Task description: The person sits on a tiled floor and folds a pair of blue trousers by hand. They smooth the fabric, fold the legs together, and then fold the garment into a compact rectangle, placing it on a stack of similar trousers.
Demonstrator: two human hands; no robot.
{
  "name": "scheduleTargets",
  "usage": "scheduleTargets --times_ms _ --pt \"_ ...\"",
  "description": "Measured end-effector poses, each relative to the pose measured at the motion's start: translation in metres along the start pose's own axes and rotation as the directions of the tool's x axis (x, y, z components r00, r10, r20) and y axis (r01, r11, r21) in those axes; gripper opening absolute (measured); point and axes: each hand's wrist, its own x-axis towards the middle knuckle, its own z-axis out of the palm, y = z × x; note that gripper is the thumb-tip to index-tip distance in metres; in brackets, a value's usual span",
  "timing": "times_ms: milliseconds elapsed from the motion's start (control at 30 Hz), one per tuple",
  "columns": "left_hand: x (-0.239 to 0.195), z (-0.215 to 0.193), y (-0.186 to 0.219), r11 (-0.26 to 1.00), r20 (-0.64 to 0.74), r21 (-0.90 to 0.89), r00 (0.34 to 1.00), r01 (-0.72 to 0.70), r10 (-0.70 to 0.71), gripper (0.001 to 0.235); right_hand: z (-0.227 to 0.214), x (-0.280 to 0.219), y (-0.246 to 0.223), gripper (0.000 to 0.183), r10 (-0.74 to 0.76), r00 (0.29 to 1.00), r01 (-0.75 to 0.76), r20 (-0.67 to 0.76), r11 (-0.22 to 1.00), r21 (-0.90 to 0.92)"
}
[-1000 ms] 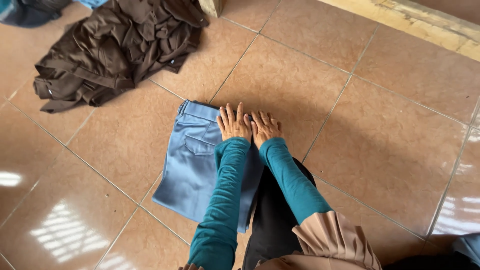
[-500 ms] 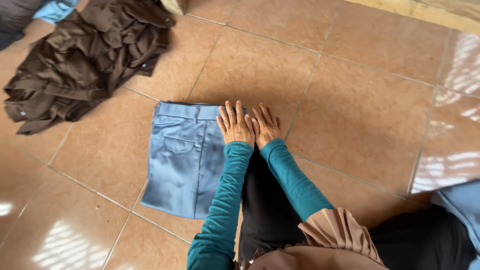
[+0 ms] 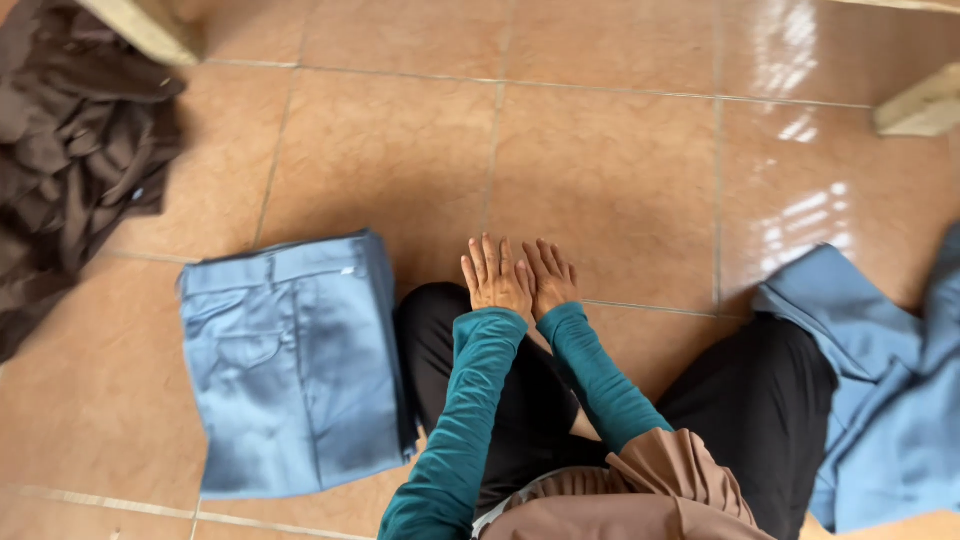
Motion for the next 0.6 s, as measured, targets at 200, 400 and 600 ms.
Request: scheduleTargets --times_ms 200,400,600 --pt "-0.002 0.080 0.062 0.987 0.119 0.060 0.983 -0.149 0.141 0.060 -0.026 -0.018 0.090 0.050 0.218 0.975 -0.220 -0.028 0.967 -0.131" --pt "-0.020 0.109 0.198 0.883 0.060 -0.048 0.882 -0.466 0.468 0.056 -0.090 -0.061 0.215 0.049 0.421 0.845 -0.463 -0.328 0.884 -0.059" --pt "-0.093 0.169 0.341 0.672 -0.046 -0.160 0.685 -0.723 0.727 0.054 -0.117 -0.156 0.350 0.037 0.435 0.466 -0.621 -0.770 0.781 0.065"
